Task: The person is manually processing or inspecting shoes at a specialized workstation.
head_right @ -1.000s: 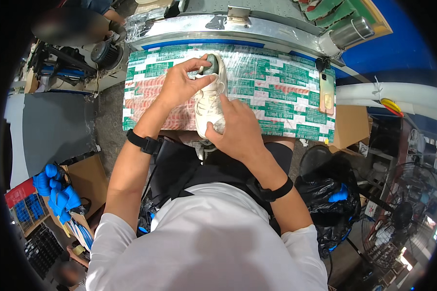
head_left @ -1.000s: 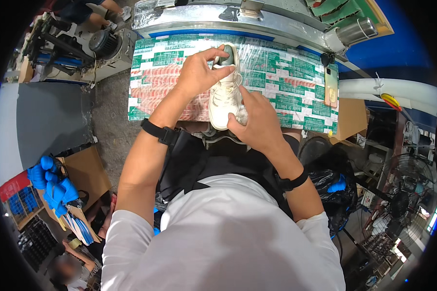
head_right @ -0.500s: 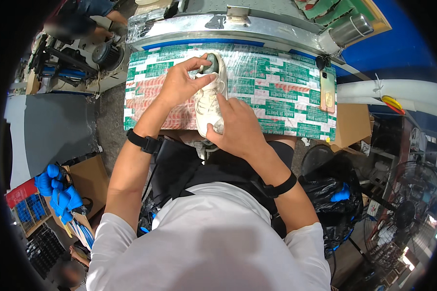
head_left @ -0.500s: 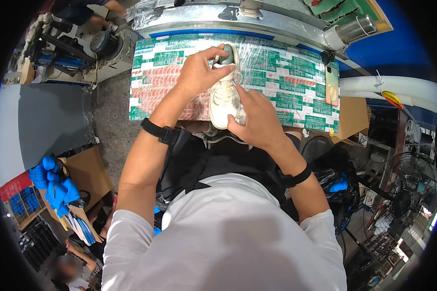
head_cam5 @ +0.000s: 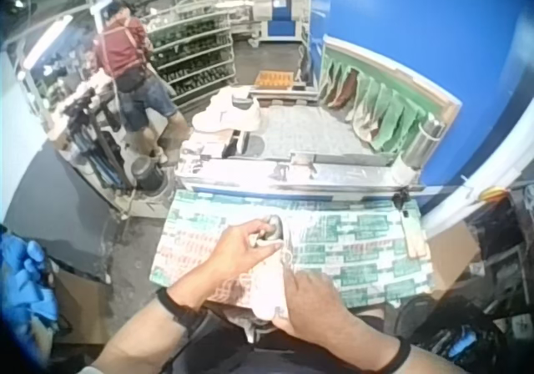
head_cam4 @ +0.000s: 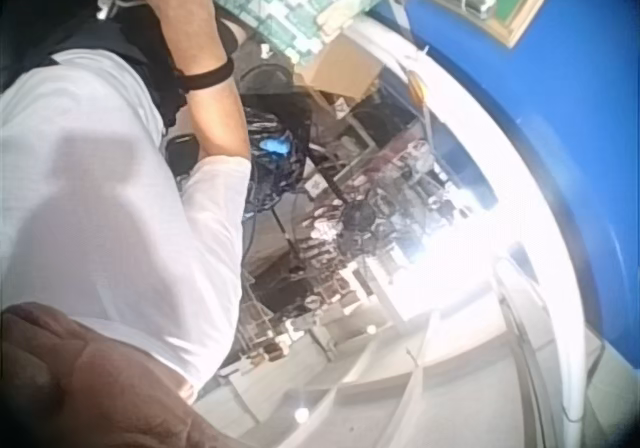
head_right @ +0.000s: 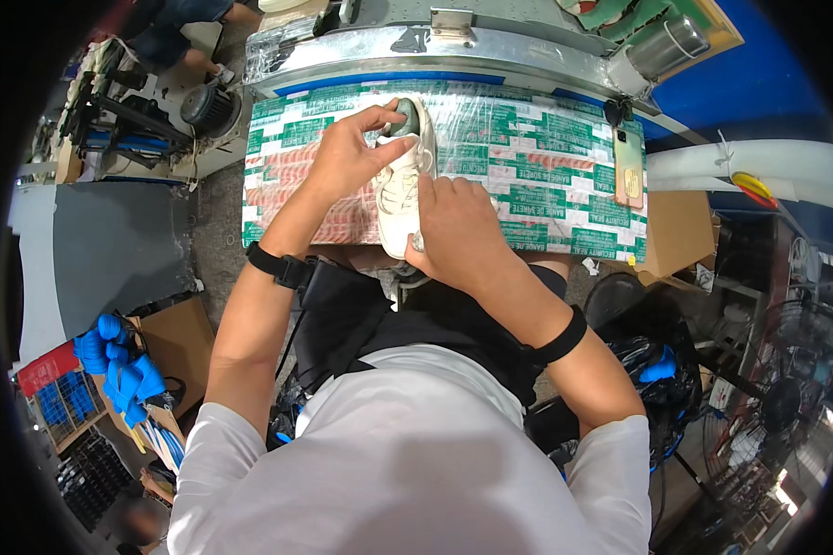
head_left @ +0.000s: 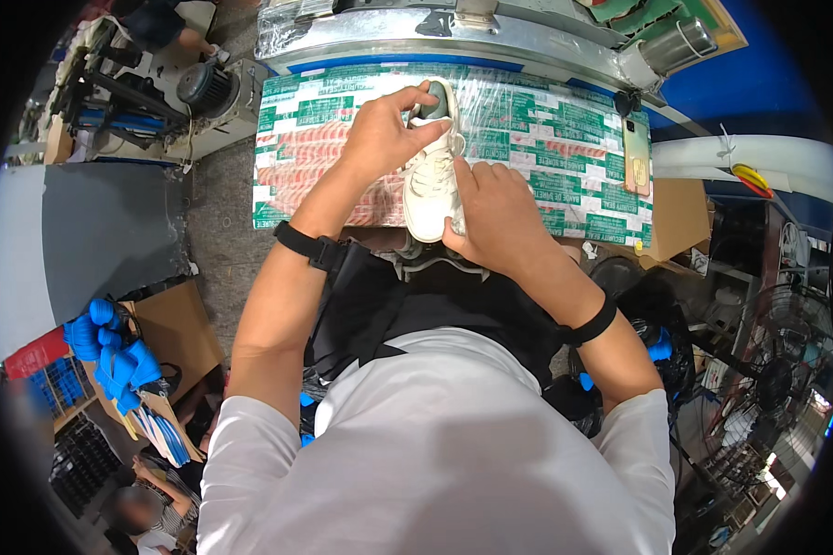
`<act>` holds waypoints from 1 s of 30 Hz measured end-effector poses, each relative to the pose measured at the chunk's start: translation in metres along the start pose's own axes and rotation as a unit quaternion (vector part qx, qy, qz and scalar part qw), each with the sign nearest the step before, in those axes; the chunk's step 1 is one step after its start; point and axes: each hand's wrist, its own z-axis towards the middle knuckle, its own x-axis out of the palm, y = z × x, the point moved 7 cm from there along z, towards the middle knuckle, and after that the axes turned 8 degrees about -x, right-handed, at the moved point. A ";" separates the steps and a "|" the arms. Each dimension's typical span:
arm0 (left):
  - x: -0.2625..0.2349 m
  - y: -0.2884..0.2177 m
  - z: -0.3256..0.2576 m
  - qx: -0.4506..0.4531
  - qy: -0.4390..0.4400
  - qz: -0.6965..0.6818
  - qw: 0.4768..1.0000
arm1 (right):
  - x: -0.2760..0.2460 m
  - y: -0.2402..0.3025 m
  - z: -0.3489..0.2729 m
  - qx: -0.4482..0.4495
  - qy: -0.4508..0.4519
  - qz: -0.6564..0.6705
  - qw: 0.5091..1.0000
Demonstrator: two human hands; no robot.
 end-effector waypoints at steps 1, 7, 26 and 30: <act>0.000 0.003 0.001 0.006 0.001 -0.001 1.000 | -0.003 0.004 -0.001 -0.001 0.020 -0.016 1.000; -0.001 -0.001 0.004 0.009 0.006 -0.004 1.000 | -0.028 0.030 -0.014 0.034 0.063 0.039 0.997; -0.008 0.009 0.015 -0.001 0.083 -0.018 0.996 | 0.026 0.006 0.028 0.154 -0.010 0.273 0.950; -0.007 0.015 0.017 0.018 0.064 -0.009 0.998 | 0.025 -0.003 0.011 0.203 -0.055 0.413 0.886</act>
